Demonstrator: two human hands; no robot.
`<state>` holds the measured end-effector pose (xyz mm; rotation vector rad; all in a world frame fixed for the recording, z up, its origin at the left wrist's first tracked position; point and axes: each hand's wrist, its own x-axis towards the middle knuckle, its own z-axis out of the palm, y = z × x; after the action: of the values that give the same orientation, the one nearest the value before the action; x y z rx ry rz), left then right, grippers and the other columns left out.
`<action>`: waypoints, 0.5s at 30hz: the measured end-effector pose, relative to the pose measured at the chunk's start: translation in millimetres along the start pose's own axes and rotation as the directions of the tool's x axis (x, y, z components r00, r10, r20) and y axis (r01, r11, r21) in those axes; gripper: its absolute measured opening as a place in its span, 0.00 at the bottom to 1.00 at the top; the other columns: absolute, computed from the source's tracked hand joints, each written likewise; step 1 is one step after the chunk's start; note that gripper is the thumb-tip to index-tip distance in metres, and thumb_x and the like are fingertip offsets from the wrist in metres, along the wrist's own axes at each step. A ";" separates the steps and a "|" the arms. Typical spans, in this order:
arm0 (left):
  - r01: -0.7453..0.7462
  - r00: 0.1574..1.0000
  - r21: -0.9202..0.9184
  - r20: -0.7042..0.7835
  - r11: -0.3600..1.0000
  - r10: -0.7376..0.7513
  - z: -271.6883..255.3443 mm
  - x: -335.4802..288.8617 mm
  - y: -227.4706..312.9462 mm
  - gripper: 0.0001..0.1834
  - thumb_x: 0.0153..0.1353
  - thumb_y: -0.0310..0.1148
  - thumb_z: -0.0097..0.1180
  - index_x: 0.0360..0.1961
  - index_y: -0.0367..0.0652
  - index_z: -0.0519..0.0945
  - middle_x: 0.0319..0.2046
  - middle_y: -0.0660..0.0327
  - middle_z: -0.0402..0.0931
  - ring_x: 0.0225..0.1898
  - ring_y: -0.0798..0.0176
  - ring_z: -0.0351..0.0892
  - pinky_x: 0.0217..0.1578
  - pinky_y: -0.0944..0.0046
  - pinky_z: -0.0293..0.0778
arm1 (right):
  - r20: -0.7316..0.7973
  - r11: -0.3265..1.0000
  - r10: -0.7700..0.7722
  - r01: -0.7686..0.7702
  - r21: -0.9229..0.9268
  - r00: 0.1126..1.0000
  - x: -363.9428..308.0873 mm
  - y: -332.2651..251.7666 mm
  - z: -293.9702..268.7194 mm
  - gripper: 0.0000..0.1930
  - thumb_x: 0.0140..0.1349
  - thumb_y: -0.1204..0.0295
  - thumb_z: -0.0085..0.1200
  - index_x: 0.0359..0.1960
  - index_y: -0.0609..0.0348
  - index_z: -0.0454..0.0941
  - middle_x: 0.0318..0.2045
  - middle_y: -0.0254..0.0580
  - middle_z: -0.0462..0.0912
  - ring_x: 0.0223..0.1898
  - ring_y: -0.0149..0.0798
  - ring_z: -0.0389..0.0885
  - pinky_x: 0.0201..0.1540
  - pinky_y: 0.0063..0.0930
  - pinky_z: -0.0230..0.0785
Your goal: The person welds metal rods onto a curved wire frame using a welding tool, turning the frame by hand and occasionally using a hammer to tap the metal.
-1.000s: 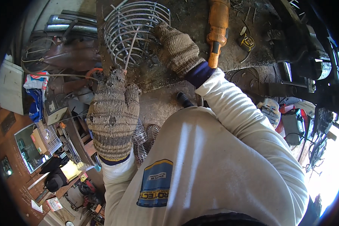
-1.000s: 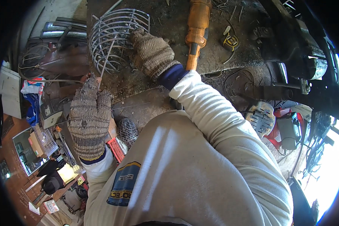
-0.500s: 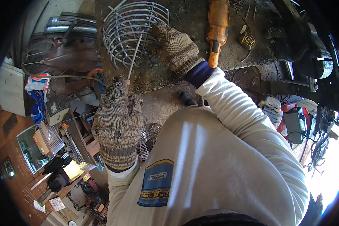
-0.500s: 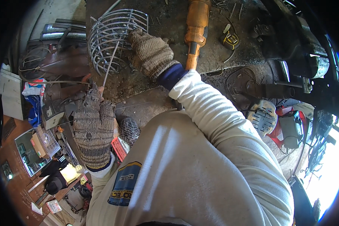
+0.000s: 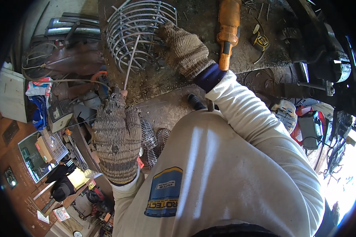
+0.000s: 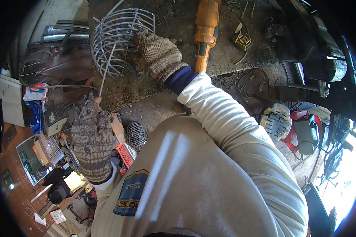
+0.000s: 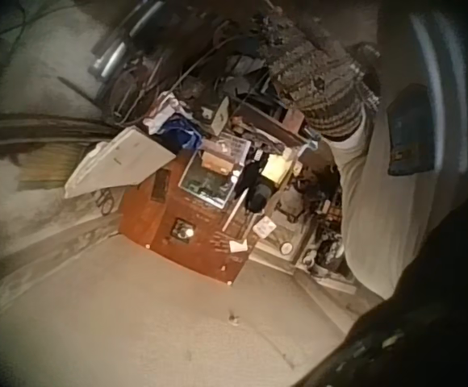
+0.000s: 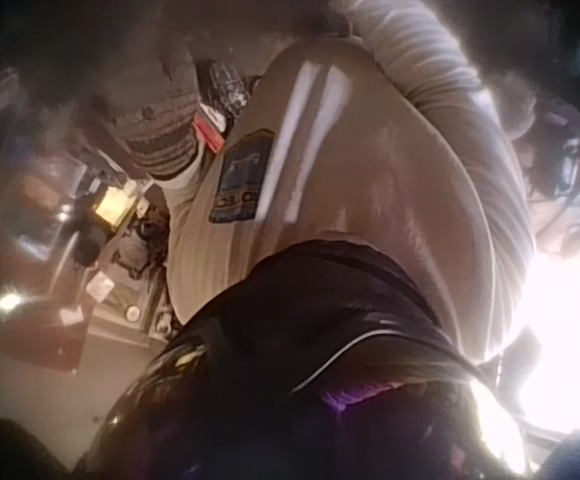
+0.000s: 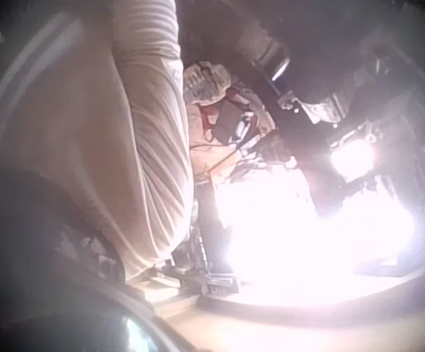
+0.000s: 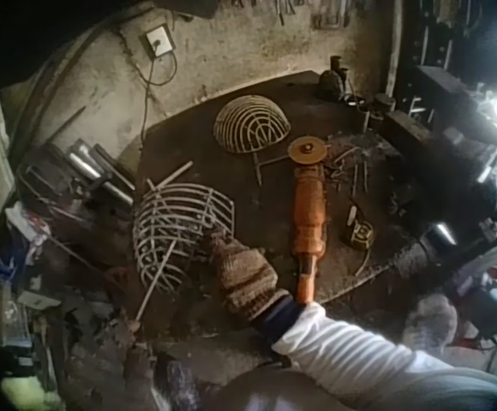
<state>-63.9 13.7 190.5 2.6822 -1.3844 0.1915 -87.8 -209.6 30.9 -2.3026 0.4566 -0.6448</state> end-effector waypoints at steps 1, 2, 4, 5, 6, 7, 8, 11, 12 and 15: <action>0.008 1.000 -0.010 0.005 1.000 -0.008 0.4 -1.2 -0.6 0.22 0.56 0.34 0.64 0.52 0.42 0.81 0.45 0.54 0.83 0.42 0.52 0.84 0.45 0.57 0.79 | -0.005 1.000 -0.006 0.006 -0.013 1.000 0.2 0.9 0.7 0.27 0.54 0.63 0.63 0.53 0.59 0.71 0.46 0.53 0.81 0.46 0.53 0.82 0.48 0.44 0.76; 0.016 1.000 -0.019 0.012 1.000 -0.015 0.6 -2.1 -0.9 0.22 0.56 0.34 0.64 0.52 0.42 0.81 0.45 0.54 0.83 0.42 0.52 0.84 0.45 0.57 0.80 | -0.016 1.000 -0.013 0.013 -0.026 1.000 0.6 2.7 2.3 0.27 0.54 0.63 0.63 0.53 0.59 0.71 0.45 0.53 0.81 0.46 0.53 0.82 0.47 0.44 0.77; 0.025 0.999 -0.040 0.023 0.999 -0.025 2.9 -1.8 -3.2 0.22 0.56 0.34 0.64 0.52 0.41 0.81 0.45 0.54 0.83 0.42 0.52 0.84 0.45 0.57 0.80 | -0.037 0.999 -0.028 0.026 -0.047 0.999 1.2 3.9 5.5 0.26 0.54 0.63 0.63 0.53 0.59 0.71 0.45 0.53 0.81 0.46 0.53 0.82 0.47 0.44 0.77; 0.032 0.999 -0.047 0.027 0.998 -0.031 4.7 -1.4 -3.5 0.22 0.56 0.34 0.64 0.52 0.41 0.81 0.45 0.54 0.83 0.42 0.52 0.84 0.45 0.57 0.80 | -0.057 0.999 -0.032 0.030 -0.038 0.998 1.2 5.4 6.4 0.24 0.56 0.62 0.62 0.52 0.58 0.72 0.44 0.54 0.81 0.45 0.54 0.82 0.46 0.44 0.77; 0.037 0.999 -0.052 0.021 0.998 -0.036 5.9 -2.0 -2.1 0.21 0.56 0.34 0.64 0.52 0.41 0.81 0.45 0.54 0.83 0.42 0.52 0.84 0.46 0.57 0.80 | -0.077 0.999 -0.036 0.034 -0.029 0.996 1.1 6.9 7.2 0.22 0.58 0.61 0.60 0.51 0.57 0.74 0.43 0.54 0.82 0.44 0.55 0.82 0.45 0.44 0.77; 0.045 0.999 -0.052 0.015 0.998 -0.045 5.5 -3.2 0.0 0.21 0.56 0.33 0.64 0.52 0.41 0.81 0.45 0.54 0.83 0.43 0.52 0.84 0.46 0.57 0.80 | -0.118 0.999 -0.046 0.046 -0.004 0.992 1.0 6.7 7.1 0.19 0.62 0.58 0.57 0.50 0.55 0.76 0.41 0.55 0.82 0.41 0.57 0.82 0.44 0.45 0.77; 0.059 0.998 -0.055 0.003 0.997 -0.059 5.0 -4.0 1.7 0.21 0.56 0.33 0.64 0.52 0.40 0.80 0.45 0.54 0.83 0.43 0.53 0.85 0.47 0.58 0.79 | -0.115 0.999 -0.047 0.047 -0.002 0.992 0.6 6.2 6.7 0.19 0.62 0.58 0.57 0.50 0.55 0.76 0.41 0.55 0.82 0.41 0.57 0.82 0.44 0.45 0.77; 0.057 0.998 -0.043 -0.008 0.997 -0.057 5.0 -3.0 -1.0 0.20 0.57 0.32 0.63 0.52 0.40 0.80 0.44 0.53 0.83 0.44 0.53 0.84 0.47 0.58 0.79 | -0.130 0.998 -0.060 0.063 0.023 0.990 0.7 2.0 3.0 0.19 0.62 0.58 0.58 0.49 0.56 0.76 0.41 0.55 0.82 0.41 0.58 0.82 0.43 0.46 0.77; 0.060 0.998 -0.042 -0.008 0.997 -0.060 6.1 -3.7 -1.4 0.20 0.57 0.32 0.63 0.52 0.40 0.80 0.44 0.53 0.83 0.44 0.53 0.84 0.47 0.58 0.79 | -0.076 0.999 -0.026 0.027 0.024 0.997 -0.2 -0.7 0.4 0.22 0.58 0.60 0.60 0.51 0.57 0.74 0.43 0.54 0.82 0.43 0.56 0.82 0.46 0.45 0.76; 0.028 0.999 -0.042 -0.022 0.999 -0.029 8.3 -2.3 -3.3 0.20 0.57 0.30 0.63 0.52 0.39 0.80 0.45 0.52 0.83 0.45 0.52 0.84 0.47 0.58 0.79 | -0.026 1.000 0.028 -0.028 0.014 0.999 -0.3 -5.1 -9.8 0.26 0.54 0.62 0.63 0.53 0.57 0.72 0.45 0.52 0.82 0.46 0.54 0.82 0.48 0.45 0.75</action>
<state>-62.1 16.1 181.7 2.6563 -1.3275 0.1881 -92.9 -211.0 40.6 -2.2733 0.4948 -0.6636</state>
